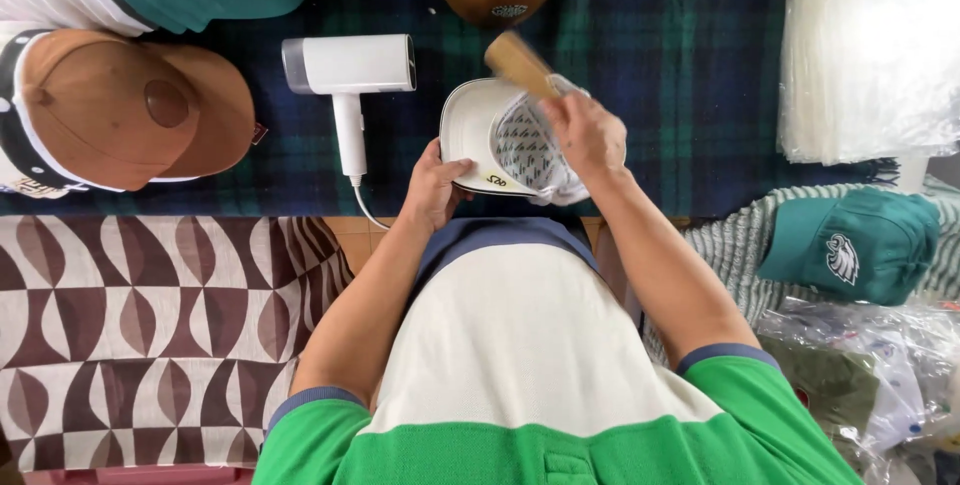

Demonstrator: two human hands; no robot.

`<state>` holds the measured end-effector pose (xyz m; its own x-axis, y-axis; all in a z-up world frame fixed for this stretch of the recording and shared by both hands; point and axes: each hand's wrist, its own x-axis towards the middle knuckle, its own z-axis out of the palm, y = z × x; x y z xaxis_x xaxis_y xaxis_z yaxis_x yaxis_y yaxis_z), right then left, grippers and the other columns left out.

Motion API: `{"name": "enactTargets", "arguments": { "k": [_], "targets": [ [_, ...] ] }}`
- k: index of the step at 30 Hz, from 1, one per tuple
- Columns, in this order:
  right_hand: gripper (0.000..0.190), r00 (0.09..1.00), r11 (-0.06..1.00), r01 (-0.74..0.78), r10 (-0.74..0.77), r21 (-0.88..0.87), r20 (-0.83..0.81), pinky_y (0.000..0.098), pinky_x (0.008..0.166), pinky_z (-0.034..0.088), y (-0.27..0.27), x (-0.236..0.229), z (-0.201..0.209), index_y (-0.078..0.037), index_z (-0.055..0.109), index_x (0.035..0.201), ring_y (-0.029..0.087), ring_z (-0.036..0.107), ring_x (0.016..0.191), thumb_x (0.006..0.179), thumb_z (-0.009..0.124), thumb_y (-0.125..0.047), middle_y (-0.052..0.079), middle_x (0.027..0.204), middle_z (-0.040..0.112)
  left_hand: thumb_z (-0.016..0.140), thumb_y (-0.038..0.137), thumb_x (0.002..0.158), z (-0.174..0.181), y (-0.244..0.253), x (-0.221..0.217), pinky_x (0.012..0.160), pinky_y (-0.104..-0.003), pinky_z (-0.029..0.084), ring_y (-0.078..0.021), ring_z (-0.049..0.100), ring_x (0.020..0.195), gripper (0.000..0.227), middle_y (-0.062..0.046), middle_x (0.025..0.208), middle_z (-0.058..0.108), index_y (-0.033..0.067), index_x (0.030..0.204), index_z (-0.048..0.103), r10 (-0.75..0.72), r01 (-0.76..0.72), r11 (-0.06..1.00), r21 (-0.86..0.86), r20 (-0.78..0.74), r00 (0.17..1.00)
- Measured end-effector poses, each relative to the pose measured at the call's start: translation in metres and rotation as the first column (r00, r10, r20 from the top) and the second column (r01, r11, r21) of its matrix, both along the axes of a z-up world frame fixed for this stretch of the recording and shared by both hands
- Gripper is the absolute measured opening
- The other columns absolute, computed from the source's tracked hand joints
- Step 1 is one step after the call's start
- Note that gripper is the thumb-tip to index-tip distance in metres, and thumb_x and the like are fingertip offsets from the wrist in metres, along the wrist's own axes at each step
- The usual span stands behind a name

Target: Cleaning a white baseball cap by brushing both the interior and exterior surfaces with a wooden brush.

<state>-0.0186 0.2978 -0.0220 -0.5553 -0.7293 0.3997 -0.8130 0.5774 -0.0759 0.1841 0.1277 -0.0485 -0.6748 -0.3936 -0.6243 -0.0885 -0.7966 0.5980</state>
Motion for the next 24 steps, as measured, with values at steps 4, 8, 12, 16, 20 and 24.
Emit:
{"name": "enactTargets", "arguments": {
  "k": [4, 8, 12, 16, 20, 24],
  "targets": [
    [0.056, 0.805, 0.948, -0.073, 0.240, -0.311, 0.543, 0.0309, 0.061, 0.044, -0.014, 0.033, 0.063, -0.015, 0.052, 0.078, 0.020, 0.056, 0.065, 0.112, 0.045, -0.059, -0.001, 0.070, 0.050, 0.070, -0.009, 0.082, 0.013, -0.002, -0.004, 0.033, -0.038, 0.056, -0.0345, 0.070, 0.062, 0.054, -0.019, 0.092, 0.066, 0.0018, 0.132, 0.050, 0.001, -0.001, 1.000, 0.021, -0.001, 1.000],
    [0.051, 0.924, 0.963, -0.116, 0.016, 0.241, 0.383, 0.0425, 0.064, 0.053, 0.003, 0.014, 0.014, -0.019, 0.054, 0.089, 0.028, 0.067, 0.074, 0.107, 0.044, -0.066, 0.002, 0.075, 0.059, 0.068, -0.008, 0.082, 0.003, 0.005, -0.001, 0.033, -0.036, 0.054, -0.0341, 0.071, 0.061, 0.049, -0.019, 0.091, 0.068, 0.0042, 0.127, 0.054, 0.042, -0.042, 0.999, 0.024, -0.009, 0.999],
    [0.050, 0.942, 0.989, -0.052, 0.002, 0.139, 0.335, 0.0476, 0.059, 0.050, 0.004, 0.016, 0.010, -0.018, 0.052, 0.087, 0.032, 0.065, 0.065, 0.108, 0.044, -0.063, 0.003, 0.069, 0.057, 0.067, -0.010, 0.082, -0.002, 0.001, -0.004, 0.033, -0.036, 0.054, -0.0347, 0.070, 0.060, 0.051, -0.020, 0.092, 0.068, 0.0028, 0.129, 0.054, 0.050, -0.049, 0.998, 0.025, -0.012, 0.999],
    [0.045, 0.884, 0.940, -0.331, 0.278, 0.082, 0.376, 0.0472, 0.062, 0.053, 0.009, 0.017, -0.011, -0.018, 0.051, 0.087, 0.035, 0.066, 0.074, 0.102, 0.051, -0.060, 0.007, 0.073, 0.056, 0.068, -0.009, 0.081, -0.008, -0.001, -0.005, 0.031, -0.036, 0.053, -0.0347, 0.072, 0.062, 0.051, -0.019, 0.092, 0.068, 0.0056, 0.129, 0.056, 0.061, -0.060, 0.998, 0.022, -0.054, 0.997],
    [0.051, 0.999, 0.993, -0.017, 0.021, 0.117, -0.033, 0.0363, 0.051, 0.049, 0.002, 0.020, -0.033, -0.024, 0.050, 0.081, 0.023, 0.062, 0.056, 0.106, 0.046, -0.068, -0.001, 0.064, 0.053, 0.070, -0.006, 0.080, 0.005, -0.008, 0.001, 0.032, -0.035, 0.052, -0.0326, 0.071, 0.061, 0.048, -0.017, 0.091, 0.072, 0.0085, 0.124, 0.060, 0.053, -0.054, 0.998, 0.037, 0.020, 0.998],
    [0.034, 0.968, 0.931, -0.248, 0.229, 0.269, 0.098, 0.0351, 0.067, 0.057, 0.001, 0.047, 0.008, -0.021, 0.055, 0.077, 0.022, 0.071, 0.071, 0.101, 0.053, -0.045, 0.001, 0.068, 0.062, 0.071, -0.004, 0.079, 0.022, -0.009, -0.004, 0.032, -0.034, 0.052, -0.0301, 0.072, 0.061, 0.047, -0.015, 0.091, 0.072, 0.0100, 0.123, 0.061, 0.052, -0.054, 0.998, 0.044, 0.028, 0.998]
  ]
}}
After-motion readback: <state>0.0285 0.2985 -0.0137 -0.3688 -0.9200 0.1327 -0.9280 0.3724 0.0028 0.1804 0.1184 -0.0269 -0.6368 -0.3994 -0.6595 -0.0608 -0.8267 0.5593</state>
